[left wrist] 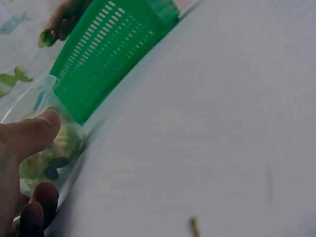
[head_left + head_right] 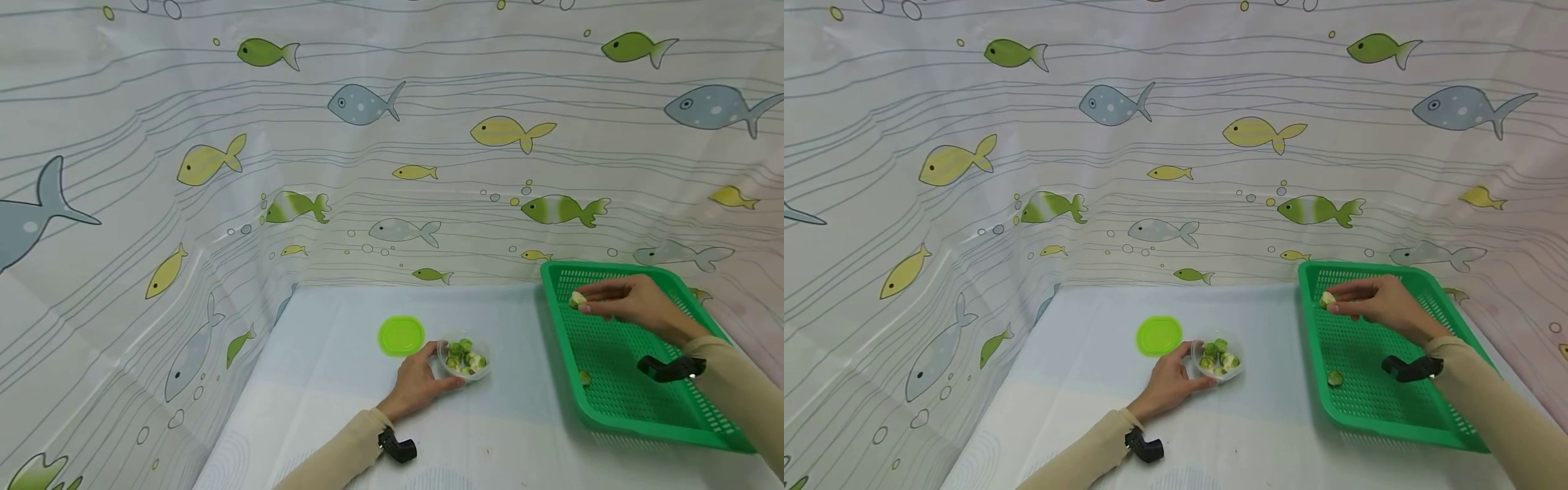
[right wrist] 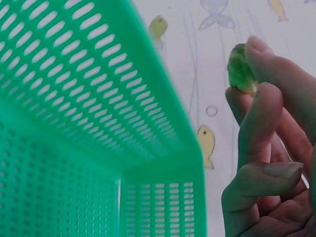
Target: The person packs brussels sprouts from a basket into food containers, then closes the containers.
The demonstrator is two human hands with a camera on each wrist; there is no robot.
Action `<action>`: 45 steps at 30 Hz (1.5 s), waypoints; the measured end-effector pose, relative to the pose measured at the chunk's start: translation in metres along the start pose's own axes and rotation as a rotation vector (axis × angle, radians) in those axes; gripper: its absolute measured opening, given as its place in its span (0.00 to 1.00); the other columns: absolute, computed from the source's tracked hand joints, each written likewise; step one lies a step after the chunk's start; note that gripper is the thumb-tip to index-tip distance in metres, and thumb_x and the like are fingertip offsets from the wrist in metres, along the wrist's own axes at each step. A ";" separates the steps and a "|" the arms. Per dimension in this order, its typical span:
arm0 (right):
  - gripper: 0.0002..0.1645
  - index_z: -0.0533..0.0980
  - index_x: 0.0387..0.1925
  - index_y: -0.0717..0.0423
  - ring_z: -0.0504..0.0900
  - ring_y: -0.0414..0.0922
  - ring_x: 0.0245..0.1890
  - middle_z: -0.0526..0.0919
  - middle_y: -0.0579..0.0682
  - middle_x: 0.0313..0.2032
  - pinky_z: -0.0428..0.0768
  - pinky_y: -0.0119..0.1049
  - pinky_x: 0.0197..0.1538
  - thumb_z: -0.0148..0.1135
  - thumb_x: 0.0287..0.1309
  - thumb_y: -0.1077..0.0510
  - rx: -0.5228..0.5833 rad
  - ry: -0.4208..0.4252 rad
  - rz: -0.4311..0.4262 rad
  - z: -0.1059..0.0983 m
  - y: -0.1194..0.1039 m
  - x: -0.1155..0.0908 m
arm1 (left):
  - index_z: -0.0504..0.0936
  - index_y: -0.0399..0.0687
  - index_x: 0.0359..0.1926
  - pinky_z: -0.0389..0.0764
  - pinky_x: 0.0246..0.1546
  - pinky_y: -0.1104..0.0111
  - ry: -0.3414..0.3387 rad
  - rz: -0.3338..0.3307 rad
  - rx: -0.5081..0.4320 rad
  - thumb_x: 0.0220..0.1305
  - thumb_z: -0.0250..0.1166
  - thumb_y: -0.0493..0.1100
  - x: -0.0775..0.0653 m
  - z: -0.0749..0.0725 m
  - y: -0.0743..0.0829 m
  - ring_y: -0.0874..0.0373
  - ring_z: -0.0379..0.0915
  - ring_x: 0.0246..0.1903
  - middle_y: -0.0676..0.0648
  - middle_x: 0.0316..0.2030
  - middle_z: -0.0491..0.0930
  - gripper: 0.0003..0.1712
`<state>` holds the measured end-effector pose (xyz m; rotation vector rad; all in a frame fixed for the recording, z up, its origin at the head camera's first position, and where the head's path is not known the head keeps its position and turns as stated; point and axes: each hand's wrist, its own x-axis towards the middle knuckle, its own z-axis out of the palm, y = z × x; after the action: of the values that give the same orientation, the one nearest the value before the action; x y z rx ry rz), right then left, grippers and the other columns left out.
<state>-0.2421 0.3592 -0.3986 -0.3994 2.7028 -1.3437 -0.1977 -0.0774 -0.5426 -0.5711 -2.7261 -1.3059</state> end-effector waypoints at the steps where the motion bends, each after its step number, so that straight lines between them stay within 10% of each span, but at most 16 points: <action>1: 0.26 0.82 0.64 0.56 0.86 0.45 0.36 0.92 0.41 0.45 0.82 0.40 0.36 0.71 0.69 0.51 0.011 -0.003 0.006 0.001 -0.002 0.001 | 0.78 0.50 0.68 0.68 0.29 0.74 -0.001 0.000 -0.003 0.53 0.83 0.59 0.000 0.000 0.000 0.71 0.65 0.24 0.44 0.61 0.85 0.45; 8: 0.29 0.79 0.67 0.59 0.89 0.37 0.47 0.92 0.38 0.47 0.85 0.37 0.47 0.71 0.70 0.52 0.097 -0.039 0.015 0.013 -0.015 0.012 | 0.77 0.49 0.67 0.68 0.27 0.75 -0.003 0.011 -0.007 0.53 0.83 0.58 0.000 0.000 0.000 0.72 0.65 0.22 0.44 0.61 0.85 0.44; 45: 0.24 0.87 0.55 0.56 0.80 0.44 0.28 0.93 0.51 0.43 0.73 0.33 0.28 0.80 0.59 0.51 0.251 -0.315 -0.008 0.151 -0.067 0.074 | 0.77 0.47 0.67 0.69 0.27 0.76 0.002 0.034 -0.020 0.54 0.83 0.57 0.001 -0.001 -0.001 0.72 0.64 0.21 0.43 0.60 0.86 0.44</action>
<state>-0.2699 0.1841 -0.4348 -0.5447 2.2510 -1.4591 -0.1986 -0.0786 -0.5423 -0.6141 -2.6923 -1.3263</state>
